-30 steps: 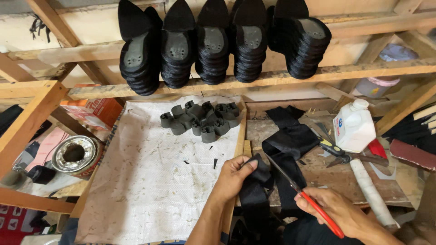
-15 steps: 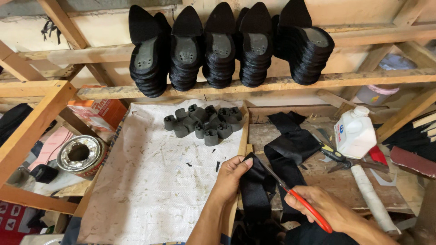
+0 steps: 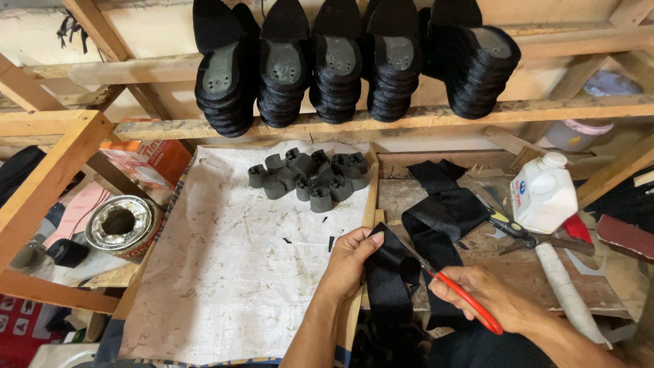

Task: The person cuts a strip of black fabric with red-handled scissors, wraps it around a small black cylindrical object, and trims the excess. They repeat this process with another cylindrical object, adjusting and trimming the fabric to fit each piece.

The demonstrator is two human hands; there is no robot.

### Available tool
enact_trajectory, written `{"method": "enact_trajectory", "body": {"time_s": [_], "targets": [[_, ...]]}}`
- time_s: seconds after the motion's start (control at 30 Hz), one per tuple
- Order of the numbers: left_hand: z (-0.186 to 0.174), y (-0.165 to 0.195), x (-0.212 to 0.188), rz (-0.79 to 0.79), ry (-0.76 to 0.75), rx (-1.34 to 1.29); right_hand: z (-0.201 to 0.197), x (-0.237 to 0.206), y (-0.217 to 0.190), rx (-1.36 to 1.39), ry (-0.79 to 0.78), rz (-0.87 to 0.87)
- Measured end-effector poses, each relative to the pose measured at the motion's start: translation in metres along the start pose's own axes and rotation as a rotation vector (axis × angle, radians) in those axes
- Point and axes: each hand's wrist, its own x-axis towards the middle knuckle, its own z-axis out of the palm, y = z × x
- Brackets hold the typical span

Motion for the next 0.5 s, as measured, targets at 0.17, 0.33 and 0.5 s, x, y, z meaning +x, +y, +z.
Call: {"method": "enact_trajectory", "body": {"time_s": [0.17, 0.33, 0.5], "targets": [[-0.0023, -0.0022, 0.0008, 0.009, 0.001, -0.001, 0.0001, 0.0042, 0.0015, -0.066, 0.029, -0.001], [-0.0033, -0.0045, 0.0019, 0.012, -0.014, -0.006, 0.0003, 0.0029, 0.0018, -0.208, 0.082, -0.057], [-0.0026, -0.0025, 0.0016, 0.01, -0.013, 0.016, 0.0019, 0.0032, -0.0001, -0.149, 0.113, 0.044]]}}
